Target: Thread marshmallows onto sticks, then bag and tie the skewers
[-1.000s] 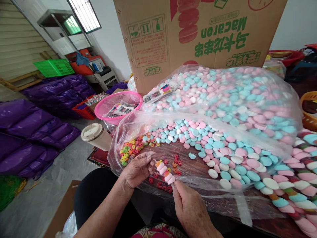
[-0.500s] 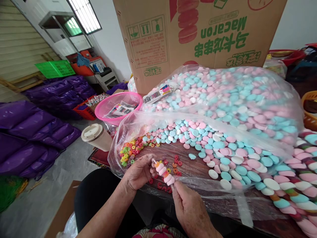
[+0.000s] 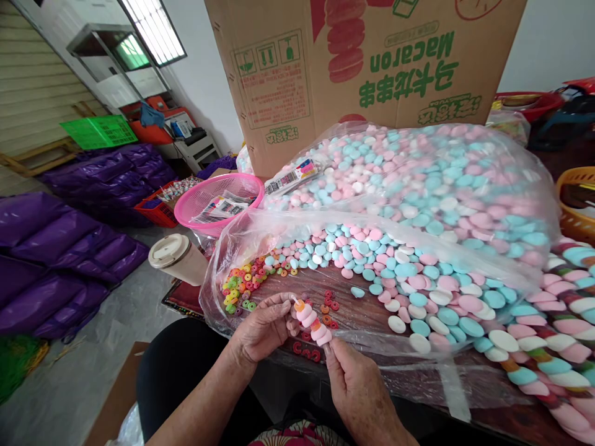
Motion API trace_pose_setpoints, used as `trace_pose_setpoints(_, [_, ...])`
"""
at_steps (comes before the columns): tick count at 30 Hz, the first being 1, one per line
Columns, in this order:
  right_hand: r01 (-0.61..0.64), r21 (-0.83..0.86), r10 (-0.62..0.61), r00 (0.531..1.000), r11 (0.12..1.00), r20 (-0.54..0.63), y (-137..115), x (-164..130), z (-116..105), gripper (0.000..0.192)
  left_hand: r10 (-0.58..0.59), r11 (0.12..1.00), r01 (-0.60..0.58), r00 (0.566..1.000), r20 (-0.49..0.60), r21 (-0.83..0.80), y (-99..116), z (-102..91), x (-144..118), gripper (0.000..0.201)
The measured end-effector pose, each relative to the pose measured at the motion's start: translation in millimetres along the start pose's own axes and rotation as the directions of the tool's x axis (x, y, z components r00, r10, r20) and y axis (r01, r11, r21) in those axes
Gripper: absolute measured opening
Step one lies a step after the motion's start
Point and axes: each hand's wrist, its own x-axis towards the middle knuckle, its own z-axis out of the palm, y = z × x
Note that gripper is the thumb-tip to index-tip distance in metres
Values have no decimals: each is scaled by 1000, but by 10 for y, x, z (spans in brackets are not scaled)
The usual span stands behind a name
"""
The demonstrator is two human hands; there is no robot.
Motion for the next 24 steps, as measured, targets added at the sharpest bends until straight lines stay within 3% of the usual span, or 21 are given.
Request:
trace_pose_setpoints(8, [-68, 99, 63, 997, 993, 49, -58, 30, -32, 33, -18, 1000, 18, 996, 82, -7, -4, -54, 19, 22])
trace_pose_setpoints(21, [53, -34, -48, 993, 998, 112, -21, -8, -35, 36, 21, 998, -25, 996, 82, 57, 158, -159, 11, 23])
trace_pose_setpoints(24, [57, -134, -43, 993, 989, 106, 5, -5, -26, 36, 12, 994, -15, 1000, 26, 108, 186, -141, 16, 23])
